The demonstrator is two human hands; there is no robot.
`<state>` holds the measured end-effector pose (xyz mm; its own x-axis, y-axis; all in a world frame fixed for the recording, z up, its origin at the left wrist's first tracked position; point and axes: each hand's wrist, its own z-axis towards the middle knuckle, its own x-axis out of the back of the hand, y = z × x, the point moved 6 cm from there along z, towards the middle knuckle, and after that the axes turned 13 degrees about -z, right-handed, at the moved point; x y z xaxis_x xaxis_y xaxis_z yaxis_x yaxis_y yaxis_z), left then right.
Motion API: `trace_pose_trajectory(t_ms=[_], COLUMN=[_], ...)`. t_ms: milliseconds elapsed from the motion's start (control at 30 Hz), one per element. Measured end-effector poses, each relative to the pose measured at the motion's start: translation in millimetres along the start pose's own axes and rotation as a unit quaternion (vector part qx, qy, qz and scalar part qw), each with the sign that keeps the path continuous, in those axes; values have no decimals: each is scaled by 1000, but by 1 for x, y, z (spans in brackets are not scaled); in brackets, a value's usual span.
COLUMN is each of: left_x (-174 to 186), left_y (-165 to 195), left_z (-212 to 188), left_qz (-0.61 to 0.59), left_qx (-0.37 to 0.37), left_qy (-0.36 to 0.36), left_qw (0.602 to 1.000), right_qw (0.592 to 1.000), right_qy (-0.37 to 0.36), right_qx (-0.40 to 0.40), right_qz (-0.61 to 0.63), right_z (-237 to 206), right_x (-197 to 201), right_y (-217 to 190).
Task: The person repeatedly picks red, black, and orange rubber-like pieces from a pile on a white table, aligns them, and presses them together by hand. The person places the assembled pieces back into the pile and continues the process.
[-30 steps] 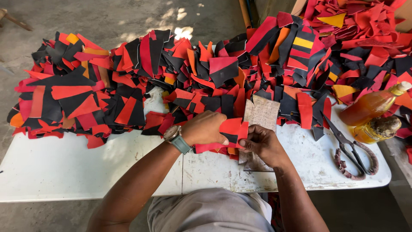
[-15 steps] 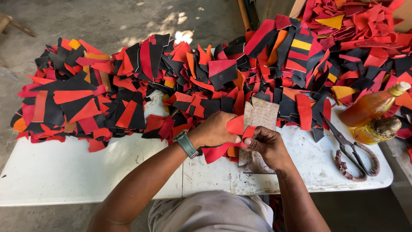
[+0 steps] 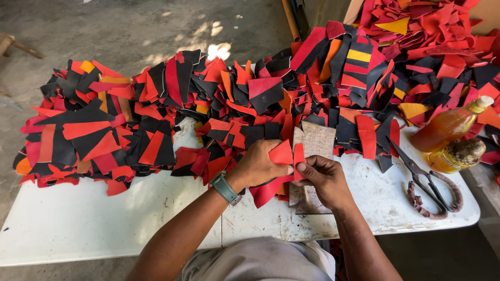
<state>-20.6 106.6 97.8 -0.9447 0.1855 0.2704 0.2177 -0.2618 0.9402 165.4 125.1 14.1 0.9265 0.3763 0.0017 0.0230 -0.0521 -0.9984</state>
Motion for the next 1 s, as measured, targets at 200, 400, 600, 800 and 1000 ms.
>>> trace_pose_trajectory(t_ms=[200,400,600,800,1000], left_x=[-2,5,20,13,8], left_y=[-11,-37,-52,-65,-81], left_z=[-4,-4,-1,-6,-11], left_qz=[40,-107,-172,-270,-382], left_qx=[52,180,193,216,275], left_qy=[3,-170,-176,-168,-162], left_qw=[998,963,950,923,867], right_qw=[999,995,997,994,987], right_qy=[19,14,5,-5,-25], right_qx=[1,-81,-75,-106,-118], right_qz=[-33,58,24,-40,-103], right_z=[2,8,12,12,16], right_x=[-5,-13,-21,-19,-12], right_y=[9,25,22,23,14])
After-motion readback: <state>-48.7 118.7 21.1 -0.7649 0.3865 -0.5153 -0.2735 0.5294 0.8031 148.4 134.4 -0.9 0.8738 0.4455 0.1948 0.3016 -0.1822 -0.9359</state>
